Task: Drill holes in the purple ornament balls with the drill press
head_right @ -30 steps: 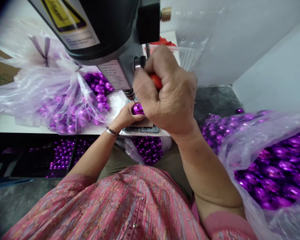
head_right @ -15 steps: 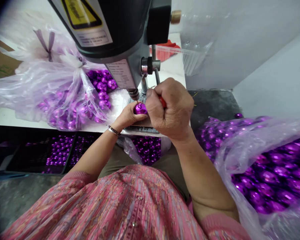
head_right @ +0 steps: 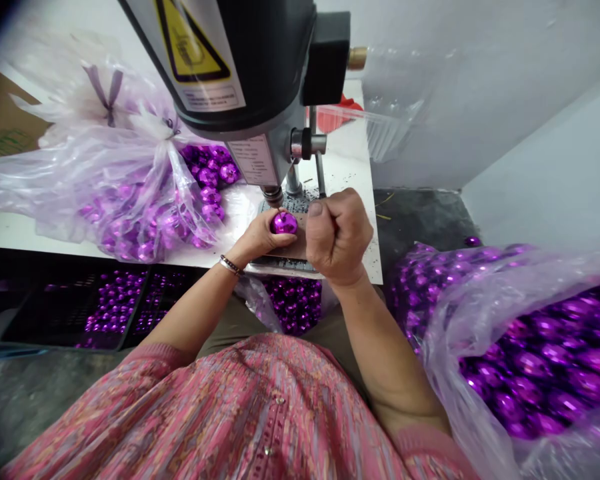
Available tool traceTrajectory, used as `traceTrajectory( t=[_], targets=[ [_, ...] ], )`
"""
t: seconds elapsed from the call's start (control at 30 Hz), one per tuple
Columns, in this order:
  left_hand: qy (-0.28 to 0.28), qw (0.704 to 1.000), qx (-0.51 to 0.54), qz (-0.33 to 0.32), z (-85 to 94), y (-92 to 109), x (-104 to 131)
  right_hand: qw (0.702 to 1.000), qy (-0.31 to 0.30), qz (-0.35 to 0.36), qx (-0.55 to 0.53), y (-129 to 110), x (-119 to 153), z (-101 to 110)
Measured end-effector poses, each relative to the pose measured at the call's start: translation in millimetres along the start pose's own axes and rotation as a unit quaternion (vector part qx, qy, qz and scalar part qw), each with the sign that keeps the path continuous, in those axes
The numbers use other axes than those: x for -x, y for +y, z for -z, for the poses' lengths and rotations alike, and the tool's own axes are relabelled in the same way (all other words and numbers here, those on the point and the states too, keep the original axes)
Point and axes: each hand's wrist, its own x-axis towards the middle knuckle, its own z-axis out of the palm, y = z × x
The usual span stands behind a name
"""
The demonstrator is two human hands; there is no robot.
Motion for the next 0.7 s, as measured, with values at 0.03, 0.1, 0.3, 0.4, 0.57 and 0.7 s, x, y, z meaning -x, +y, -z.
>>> traceTrajectory(
  t=[0.03, 0.1, 0.3, 0.4, 0.57, 0.7],
  targets=[
    [-0.001, 1.000, 0.004, 0.001, -0.3, 0.0, 0.2, 1.000, 0.006, -0.010, 0.000, -4.5, -8.0, -0.5],
    [-0.005, 1.000, 0.011, 0.006, 0.1, 0.9, 2.3, 0.999, 0.013, -0.043, -0.003, -13.5, -31.5, -2.4],
    [0.031, 0.999, 0.005, 0.015, 9.4, 4.2, 32.2, 0.987, 0.030, -0.142, -0.065, -10.9, -92.1, -15.5],
    [0.031, 0.999, -0.013, -0.009, 12.8, 2.5, 55.1, 0.988, 0.019, -0.135, -0.077, -2.9, -94.5, -19.1],
    [-0.009, 0.998, 0.004, -0.066, 13.3, -0.8, 81.4, 0.985, 0.011, -0.117, -0.126, -3.1, -91.7, -19.2],
    [-0.024, 0.997, 0.000, -0.074, 13.9, 1.0, 92.7, 0.982, -0.015, -0.135, -0.130, -8.4, -95.4, -17.0]
  ],
)
